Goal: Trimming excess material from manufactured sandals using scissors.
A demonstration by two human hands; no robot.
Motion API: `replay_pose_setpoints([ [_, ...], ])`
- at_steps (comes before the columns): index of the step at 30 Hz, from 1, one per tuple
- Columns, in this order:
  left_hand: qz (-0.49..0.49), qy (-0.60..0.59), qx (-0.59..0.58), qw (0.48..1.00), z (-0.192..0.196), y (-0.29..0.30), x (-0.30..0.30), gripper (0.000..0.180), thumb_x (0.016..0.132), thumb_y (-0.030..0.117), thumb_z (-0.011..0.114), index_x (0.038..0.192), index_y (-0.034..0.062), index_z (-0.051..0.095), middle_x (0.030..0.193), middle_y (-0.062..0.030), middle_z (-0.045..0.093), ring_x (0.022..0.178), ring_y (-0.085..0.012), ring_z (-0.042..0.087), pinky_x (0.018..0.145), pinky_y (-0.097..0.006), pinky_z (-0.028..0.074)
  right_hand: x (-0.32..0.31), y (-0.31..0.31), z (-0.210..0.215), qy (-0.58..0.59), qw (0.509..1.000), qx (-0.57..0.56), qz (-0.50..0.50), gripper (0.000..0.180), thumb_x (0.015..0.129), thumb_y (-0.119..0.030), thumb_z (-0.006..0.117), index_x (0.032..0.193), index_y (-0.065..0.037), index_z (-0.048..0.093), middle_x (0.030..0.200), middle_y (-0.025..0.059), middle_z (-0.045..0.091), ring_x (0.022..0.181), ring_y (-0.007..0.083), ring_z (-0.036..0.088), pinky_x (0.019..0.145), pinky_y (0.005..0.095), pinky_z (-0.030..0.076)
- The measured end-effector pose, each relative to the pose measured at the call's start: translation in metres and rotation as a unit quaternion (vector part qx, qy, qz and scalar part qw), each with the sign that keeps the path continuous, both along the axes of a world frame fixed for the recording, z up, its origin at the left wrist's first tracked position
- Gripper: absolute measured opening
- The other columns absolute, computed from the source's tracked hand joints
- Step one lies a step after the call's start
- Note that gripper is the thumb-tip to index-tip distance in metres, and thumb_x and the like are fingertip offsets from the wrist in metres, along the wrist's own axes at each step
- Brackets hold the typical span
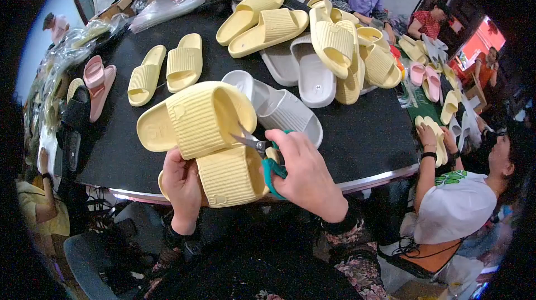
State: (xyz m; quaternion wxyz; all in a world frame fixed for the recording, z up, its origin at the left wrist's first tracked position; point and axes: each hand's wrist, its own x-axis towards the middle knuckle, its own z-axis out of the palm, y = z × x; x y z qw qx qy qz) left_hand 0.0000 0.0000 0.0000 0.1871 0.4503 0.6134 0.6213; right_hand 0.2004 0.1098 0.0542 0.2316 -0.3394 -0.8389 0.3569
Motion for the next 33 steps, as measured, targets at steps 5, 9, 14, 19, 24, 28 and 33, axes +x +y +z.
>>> replay_pose_setpoints([
  [5, 0.026, 0.053, 0.034, 0.998, 0.008, 0.006, 0.003, 0.028, 0.081, -0.015, 0.054, 0.107, -0.0032, 0.051, 0.111, -0.0129, 0.054, 0.101, -0.0180, 0.056, 0.085, -0.025, 0.045, -0.001, -0.007, 0.010, -0.028, 0.995, 0.095, -0.013, 0.048, 0.074, -0.009, 0.067, 0.118, -0.003, 0.047, 0.091, 0.0154, 0.054, 0.085, 0.0317, 0.057, 0.075, 0.0398, 0.048],
  [9, 0.045, 0.096, 0.032, 0.994, 0.004, 0.004, 0.003, 0.027, 0.081, -0.014, 0.056, 0.105, -0.0030, 0.053, 0.110, -0.0134, 0.055, 0.098, -0.0178, 0.057, 0.081, -0.025, 0.046, -0.007, 0.001, 0.002, -0.034, 0.993, 0.109, 0.003, 0.045, 0.072, -0.007, 0.070, 0.112, -0.002, 0.052, 0.087, 0.0142, 0.057, 0.077, 0.0309, 0.058, 0.068, 0.0394, 0.048],
  [14, 0.064, 0.118, 0.034, 0.990, 0.009, 0.006, 0.001, 0.026, 0.081, -0.011, 0.058, 0.105, -0.0027, 0.055, 0.108, -0.0141, 0.057, 0.092, -0.0195, 0.059, 0.075, -0.024, 0.046, -0.013, 0.007, 0.008, -0.037, 0.992, 0.121, 0.012, 0.041, 0.073, -0.007, 0.068, 0.111, -0.002, 0.053, 0.086, 0.0155, 0.057, 0.080, 0.0325, 0.059, 0.069, 0.0405, 0.048],
  [19, 0.071, 0.140, 0.043, 0.987, 0.003, 0.006, -0.002, 0.025, 0.082, -0.010, 0.058, 0.106, -0.0025, 0.056, 0.108, -0.0150, 0.058, 0.094, -0.0208, 0.059, 0.076, -0.026, 0.047, -0.019, 0.011, 0.008, -0.051, 0.986, 0.155, 0.031, 0.046, 0.073, -0.009, 0.065, 0.115, -0.003, 0.047, 0.084, 0.0154, 0.056, 0.080, 0.0328, 0.060, 0.069, 0.0405, 0.049],
  [24, 0.071, 0.167, 0.047, 0.982, 0.004, 0.008, -0.003, 0.023, 0.081, -0.010, 0.058, 0.104, -0.0025, 0.057, 0.107, -0.0159, 0.059, 0.093, -0.0242, 0.061, 0.077, -0.028, 0.048, -0.019, 0.014, 0.009, -0.057, 0.984, 0.164, 0.026, 0.045, 0.074, -0.011, 0.065, 0.114, -0.003, 0.047, 0.082, 0.0155, 0.057, 0.076, 0.0327, 0.061, 0.066, 0.0401, 0.051],
  [28, 0.070, 0.162, 0.031, 0.984, 0.004, 0.006, -0.001, 0.024, 0.080, -0.010, 0.059, 0.103, -0.0025, 0.057, 0.105, -0.0168, 0.060, 0.093, -0.0269, 0.061, 0.076, -0.029, 0.049, -0.018, 0.015, 0.007, -0.047, 0.984, 0.168, 0.027, 0.043, 0.076, -0.012, 0.065, 0.114, -0.003, 0.048, 0.079, 0.0151, 0.060, 0.072, 0.0317, 0.063, 0.062, 0.0387, 0.052],
  [33, 0.058, 0.149, 0.016, 0.987, 0.003, -0.001, 0.006, 0.026, 0.078, -0.011, 0.057, 0.102, -0.0027, 0.057, 0.105, -0.0174, 0.059, 0.092, -0.0275, 0.061, 0.075, -0.029, 0.049, -0.013, 0.012, 0.000, -0.043, 0.986, 0.163, 0.017, 0.039, 0.078, -0.014, 0.066, 0.112, -0.002, 0.050, 0.078, 0.0145, 0.061, 0.070, 0.0299, 0.064, 0.060, 0.0368, 0.052],
])
